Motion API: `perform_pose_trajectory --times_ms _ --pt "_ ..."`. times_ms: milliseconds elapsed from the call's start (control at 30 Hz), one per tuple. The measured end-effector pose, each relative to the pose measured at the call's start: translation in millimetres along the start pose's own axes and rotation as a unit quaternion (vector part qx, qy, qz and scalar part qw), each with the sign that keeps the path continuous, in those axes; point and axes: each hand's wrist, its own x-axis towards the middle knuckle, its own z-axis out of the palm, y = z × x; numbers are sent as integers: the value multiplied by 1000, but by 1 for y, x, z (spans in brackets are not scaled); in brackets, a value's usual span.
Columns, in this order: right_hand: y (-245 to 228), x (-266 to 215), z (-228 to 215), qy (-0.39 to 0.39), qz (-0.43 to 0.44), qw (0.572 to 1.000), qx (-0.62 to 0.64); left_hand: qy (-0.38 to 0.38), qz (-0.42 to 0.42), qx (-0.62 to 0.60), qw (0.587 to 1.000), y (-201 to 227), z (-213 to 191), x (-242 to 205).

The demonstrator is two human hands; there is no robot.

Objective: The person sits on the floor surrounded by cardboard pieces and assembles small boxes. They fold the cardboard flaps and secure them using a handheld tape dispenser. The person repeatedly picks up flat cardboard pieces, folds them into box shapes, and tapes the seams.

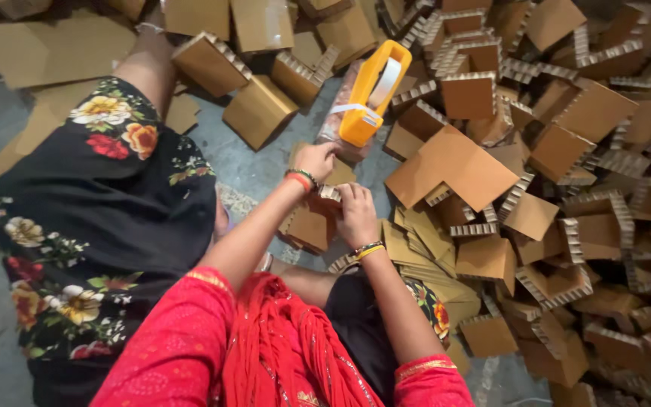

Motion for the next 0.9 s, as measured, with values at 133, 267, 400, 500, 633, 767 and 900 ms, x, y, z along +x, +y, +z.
perform_pose_trajectory --times_ms 133,267,400,500,633,767,900 --pt "-11 -6 -13 8 -9 1000 1 -6 250 298 921 -9 5 23" --pt "-27 4 -14 26 -26 999 -15 -78 232 357 901 0 -2 33" --pt "-35 8 -17 21 -16 999 -21 -86 167 310 932 1 -8 31" --pt "-35 7 -20 9 -11 999 -33 -78 203 321 922 7 -10 21" --pt "-32 3 -14 13 -5 998 -56 -85 170 288 938 17 -21 17" --pt "-27 1 -6 56 -14 997 -60 -112 111 206 966 29 -30 13" --pt "-31 -2 -5 57 5 993 -99 -141 105 62 982 14 -54 -19"
